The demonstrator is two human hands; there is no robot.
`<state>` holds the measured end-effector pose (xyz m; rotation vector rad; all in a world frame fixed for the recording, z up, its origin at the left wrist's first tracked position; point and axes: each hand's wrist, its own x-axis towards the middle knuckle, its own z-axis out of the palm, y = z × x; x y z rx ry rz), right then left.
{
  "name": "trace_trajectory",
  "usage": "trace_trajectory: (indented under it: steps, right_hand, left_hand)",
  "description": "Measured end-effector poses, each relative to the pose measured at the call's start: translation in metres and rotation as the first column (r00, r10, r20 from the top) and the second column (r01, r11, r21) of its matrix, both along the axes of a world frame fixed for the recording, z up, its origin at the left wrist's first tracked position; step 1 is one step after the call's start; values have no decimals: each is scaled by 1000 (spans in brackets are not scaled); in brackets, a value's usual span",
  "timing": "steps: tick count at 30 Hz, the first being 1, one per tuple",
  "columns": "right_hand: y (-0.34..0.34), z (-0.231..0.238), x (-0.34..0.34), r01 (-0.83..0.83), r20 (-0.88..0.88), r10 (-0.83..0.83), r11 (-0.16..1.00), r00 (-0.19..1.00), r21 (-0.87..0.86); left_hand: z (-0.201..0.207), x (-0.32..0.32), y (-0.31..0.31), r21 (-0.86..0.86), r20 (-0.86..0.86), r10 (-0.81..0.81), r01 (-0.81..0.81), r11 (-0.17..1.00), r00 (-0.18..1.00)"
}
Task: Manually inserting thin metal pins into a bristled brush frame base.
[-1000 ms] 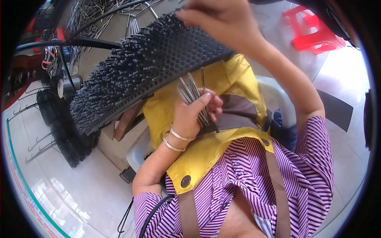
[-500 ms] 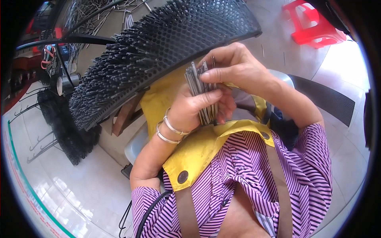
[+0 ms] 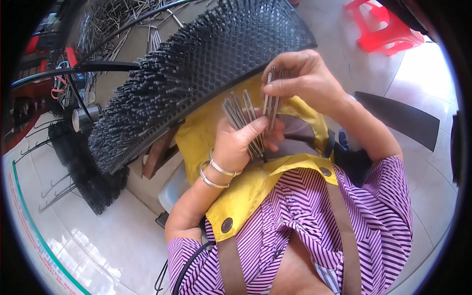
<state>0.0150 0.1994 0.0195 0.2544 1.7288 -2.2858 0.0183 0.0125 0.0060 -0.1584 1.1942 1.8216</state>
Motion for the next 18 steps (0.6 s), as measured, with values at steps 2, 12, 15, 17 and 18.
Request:
trace_trajectory:
  steps: [2,12,15,17,18]
  right_hand:
    - [4,-1,-4,7,-12,-7,1000,1000,23]
    - [35,15,-70,473,-377,-510,860,773,-194]
    - [42,2,-89,461,-512,-437,883,740,-88]
    - [37,4,-95,473,-569,-404,881,717,-29]
    - [36,3,-98,473,-571,-402,881,716,-27]
  left_hand:
    - [3,-1,2,2,11,13,-13,1000,1000]
    - [-13,1,-10,52,25,35,-36,998,999]
    - [-15,3,-11,23,47,38,-39,999,998]
    - [-16,3,-12,31,50,39,-40,999,998]
    - [-17,3,-12,37,55,39,-41,998,998]
